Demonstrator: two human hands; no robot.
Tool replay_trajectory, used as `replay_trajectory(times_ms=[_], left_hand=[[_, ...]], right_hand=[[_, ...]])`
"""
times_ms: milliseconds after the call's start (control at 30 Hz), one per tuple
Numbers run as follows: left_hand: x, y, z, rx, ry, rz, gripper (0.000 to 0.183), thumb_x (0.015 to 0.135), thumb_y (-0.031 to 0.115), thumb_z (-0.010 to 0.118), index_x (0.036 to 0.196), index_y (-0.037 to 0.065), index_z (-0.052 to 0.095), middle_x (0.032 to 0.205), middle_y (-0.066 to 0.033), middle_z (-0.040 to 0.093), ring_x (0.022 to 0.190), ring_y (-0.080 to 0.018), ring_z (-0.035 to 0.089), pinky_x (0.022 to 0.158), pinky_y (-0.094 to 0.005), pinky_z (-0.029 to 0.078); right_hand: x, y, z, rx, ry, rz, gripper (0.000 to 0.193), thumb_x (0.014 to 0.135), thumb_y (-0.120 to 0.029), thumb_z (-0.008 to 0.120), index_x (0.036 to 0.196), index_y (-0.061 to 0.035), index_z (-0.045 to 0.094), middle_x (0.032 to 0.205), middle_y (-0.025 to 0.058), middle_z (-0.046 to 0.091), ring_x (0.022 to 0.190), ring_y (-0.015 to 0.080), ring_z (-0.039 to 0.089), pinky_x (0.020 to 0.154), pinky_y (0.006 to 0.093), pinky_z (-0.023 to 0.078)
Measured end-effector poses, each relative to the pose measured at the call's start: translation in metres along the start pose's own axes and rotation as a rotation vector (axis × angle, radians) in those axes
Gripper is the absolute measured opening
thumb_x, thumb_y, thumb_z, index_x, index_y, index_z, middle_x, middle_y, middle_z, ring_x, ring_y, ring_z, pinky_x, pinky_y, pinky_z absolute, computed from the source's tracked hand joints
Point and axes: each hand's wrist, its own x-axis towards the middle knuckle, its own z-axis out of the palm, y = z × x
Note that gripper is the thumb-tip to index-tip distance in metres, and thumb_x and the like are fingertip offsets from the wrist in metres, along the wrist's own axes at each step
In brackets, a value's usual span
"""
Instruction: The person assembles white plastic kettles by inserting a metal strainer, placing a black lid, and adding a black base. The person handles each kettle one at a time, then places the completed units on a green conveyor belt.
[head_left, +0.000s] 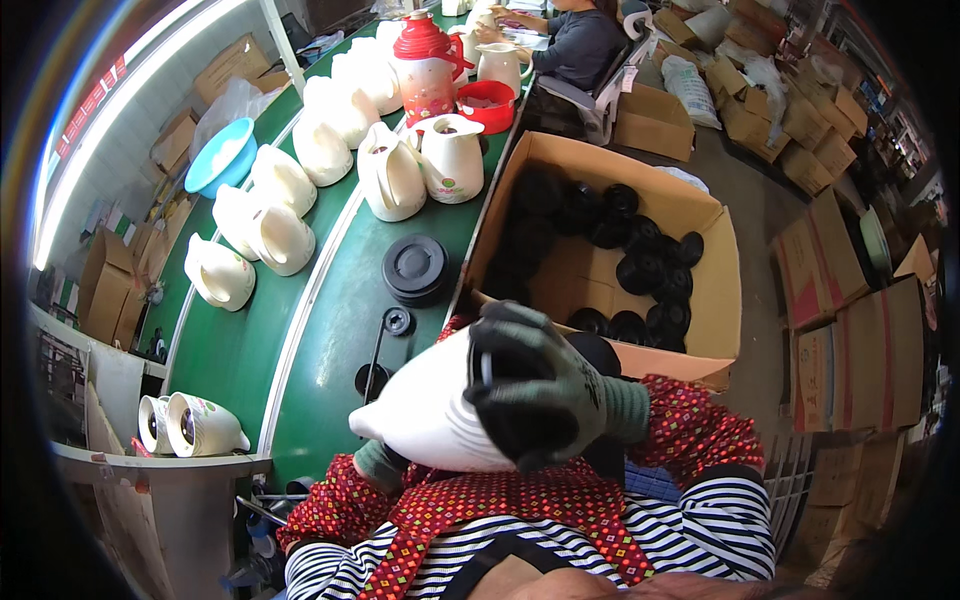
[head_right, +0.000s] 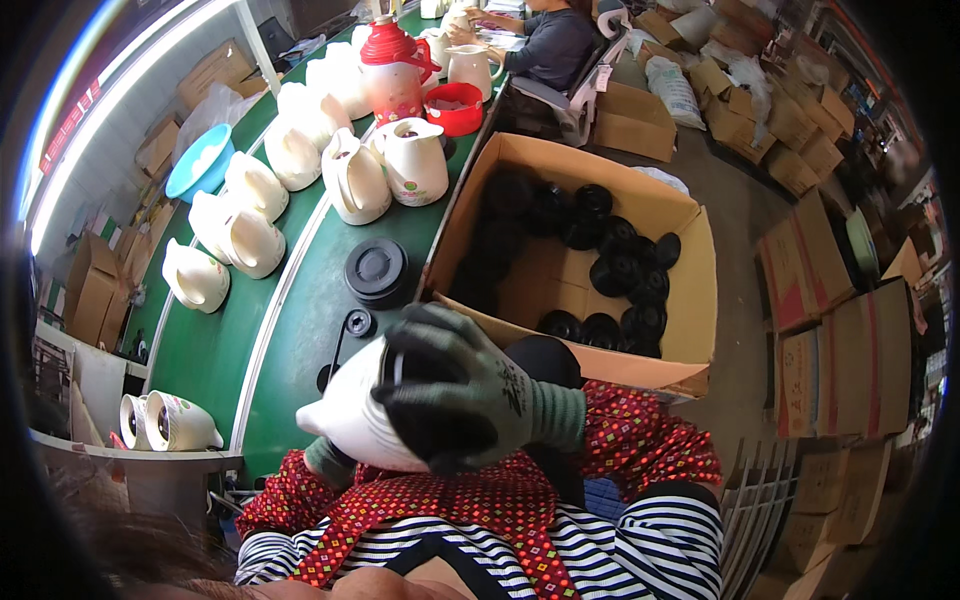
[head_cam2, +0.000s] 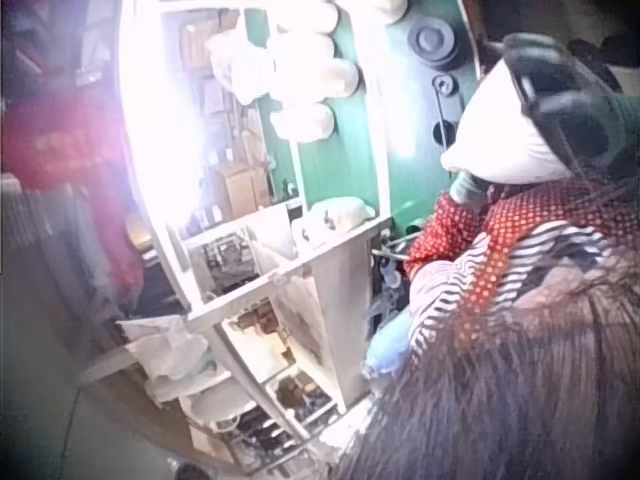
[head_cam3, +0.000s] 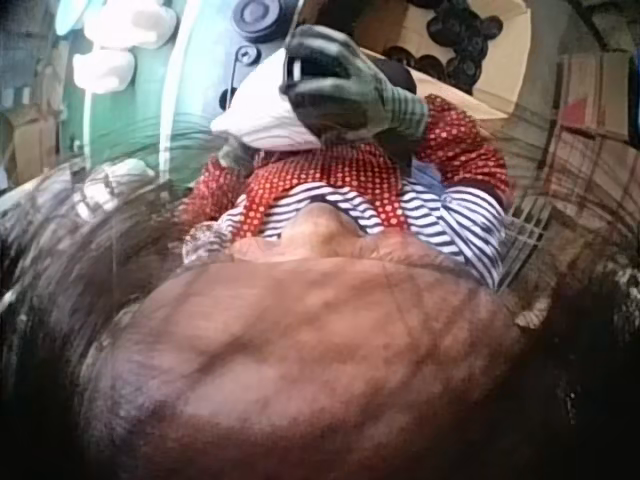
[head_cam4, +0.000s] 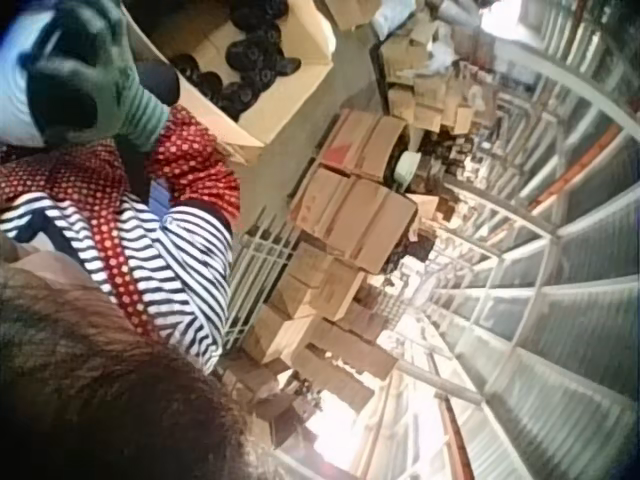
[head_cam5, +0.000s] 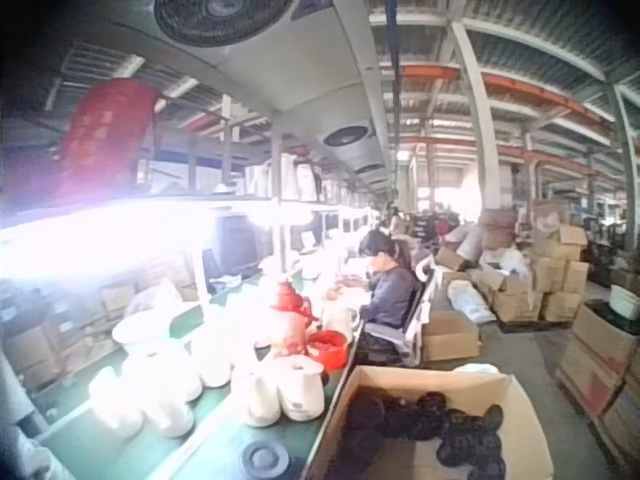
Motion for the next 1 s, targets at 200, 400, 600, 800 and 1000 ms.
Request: replay_trajectory(times_ms=[200, 400, 600, 800, 1000], left_hand=[[0.002, 0.019, -0.058, 0.516, 0.256, 0.238, 0.05, 0.097, 0.018, 0.071, 0.144, 0.003, 0.059, 0.136, -0.0157, 0.068, 0.125, -0.0257, 0.064, 0.111, -0.0403, 0.047], [0.021, 0.1, -0.008, 0.975, 0.241, 0.466, 0.028, 0.079, 0.013, 0.076, 0.104, 0.001, 0.073, 0.102, -0.0205, 0.074, 0.094, -0.0403, 0.073, 0.081, -0.0442, 0.058], [0.017, 0.119, 0.016, 1.637, 0.254, 0.19, 0.039, 0.077, 0.024, 0.077, 0.107, 0.002, 0.066, 0.108, -0.0223, 0.066, 0.09, -0.0449, 0.069, 0.081, -0.0508, 0.057], [0.004, 0.132, 0.026, 1.312, 0.062, 0.33, 0.077, 0.076, 0.012, 0.085, 0.146, 0.005, 0.053, 0.14, -0.0277, 0.057, 0.117, -0.0444, 0.065, 0.093, -0.0491, 0.057], [-0.017, 0.14, 0.021, 1.433, -0.234, 0.408, 0.084, 0.063, 0.034, 0.095, 0.139, 0.018, 0.065, 0.169, -0.0291, 0.026, 0.155, -0.0575, 0.019, 0.124, -0.0665, 0.023]], right_hand=[[-0.045, 0.033, 0.063, 0.86, 0.735, 0.489, 0.061, 0.104, -0.026, 0.062, 0.156, -0.0015, 0.043, 0.157, 0.0109, 0.046, 0.144, 0.0207, 0.046, 0.122, 0.0368, 0.035], [-0.135, 0.089, 0.135, 1.004, 0.749, 0.663, 0.053, 0.109, -0.02, 0.055, 0.158, -0.0025, 0.042, 0.155, 0.0103, 0.053, 0.14, 0.0194, 0.051, 0.12, 0.0367, 0.04], [-0.063, 0.028, 0.071, 0.427, 0.429, 0.602, 0.07, 0.092, -0.004, 0.07, 0.156, 0.0014, 0.042, 0.161, 0.0183, 0.043, 0.152, 0.0274, 0.04, 0.123, 0.0402, 0.038], [-0.02, -0.011, 0.04, -0.057, -0.126, 0.383, 0.087, 0.071, -0.031, 0.092, 0.151, -0.0207, 0.059, 0.159, 0.0257, 0.04, 0.144, 0.0461, 0.041, 0.121, 0.0559, 0.033], [-0.021, -0.019, 0.025, -0.147, -0.21, 0.44, 0.089, 0.062, -0.017, 0.095, 0.145, -0.0161, 0.063, 0.156, 0.0273, 0.042, 0.141, 0.0451, 0.046, 0.117, 0.0516, 0.04]])
